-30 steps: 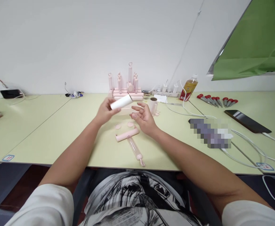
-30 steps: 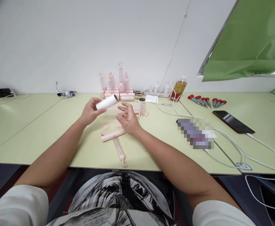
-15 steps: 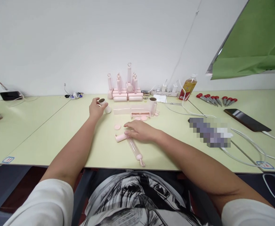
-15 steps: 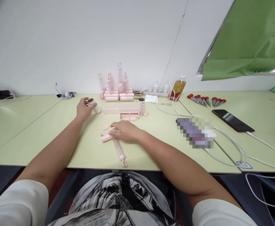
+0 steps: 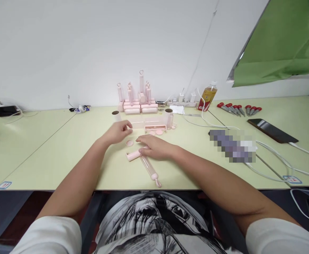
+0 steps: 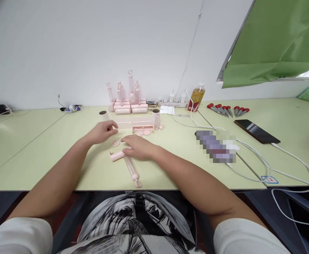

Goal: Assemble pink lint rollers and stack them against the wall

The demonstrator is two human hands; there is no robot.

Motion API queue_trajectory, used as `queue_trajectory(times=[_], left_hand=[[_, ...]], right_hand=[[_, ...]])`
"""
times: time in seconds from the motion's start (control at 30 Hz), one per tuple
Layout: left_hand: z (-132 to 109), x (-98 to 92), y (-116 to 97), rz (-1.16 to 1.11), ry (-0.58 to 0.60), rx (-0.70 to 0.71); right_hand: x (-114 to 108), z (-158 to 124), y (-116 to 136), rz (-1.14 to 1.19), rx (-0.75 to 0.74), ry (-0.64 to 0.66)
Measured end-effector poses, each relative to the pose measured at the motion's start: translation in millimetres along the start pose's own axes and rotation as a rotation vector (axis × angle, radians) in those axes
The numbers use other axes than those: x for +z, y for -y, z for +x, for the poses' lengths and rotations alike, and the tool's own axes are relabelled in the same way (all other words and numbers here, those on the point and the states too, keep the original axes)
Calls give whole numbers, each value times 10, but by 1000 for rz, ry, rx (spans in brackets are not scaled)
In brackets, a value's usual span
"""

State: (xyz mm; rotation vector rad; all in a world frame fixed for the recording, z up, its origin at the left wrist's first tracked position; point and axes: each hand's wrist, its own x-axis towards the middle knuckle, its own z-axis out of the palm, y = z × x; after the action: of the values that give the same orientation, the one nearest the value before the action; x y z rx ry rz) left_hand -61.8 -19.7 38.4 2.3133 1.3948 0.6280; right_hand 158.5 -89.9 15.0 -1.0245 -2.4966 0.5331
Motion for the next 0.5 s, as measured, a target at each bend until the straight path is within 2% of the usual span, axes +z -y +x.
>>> queue_trajectory(times=[0.07, 0.13, 0.2, 0.27, 0.33, 0.43, 0.5], left_hand=[[-43, 131, -154, 43, 194, 104], [-37, 255, -247, 125, 261, 150], [-2, 337, -275, 211, 275, 157], [36, 370, -254, 265, 283, 159], [62, 369, -209, 275, 288, 163], [87, 352, -139, 224, 269, 151], [99, 348, -108, 161, 246, 142]], right_hand=[[-24, 6, -24, -43, 43, -104], [-67, 6, -53, -76, 101, -207], [-116, -5, -68, -73, 163, -248], [-154, -28, -50, -43, 191, -186], [-170, -58, 7, -23, 178, -62], [-156, -96, 134, -33, 170, 113], [-133, -108, 206, -62, 178, 164]])
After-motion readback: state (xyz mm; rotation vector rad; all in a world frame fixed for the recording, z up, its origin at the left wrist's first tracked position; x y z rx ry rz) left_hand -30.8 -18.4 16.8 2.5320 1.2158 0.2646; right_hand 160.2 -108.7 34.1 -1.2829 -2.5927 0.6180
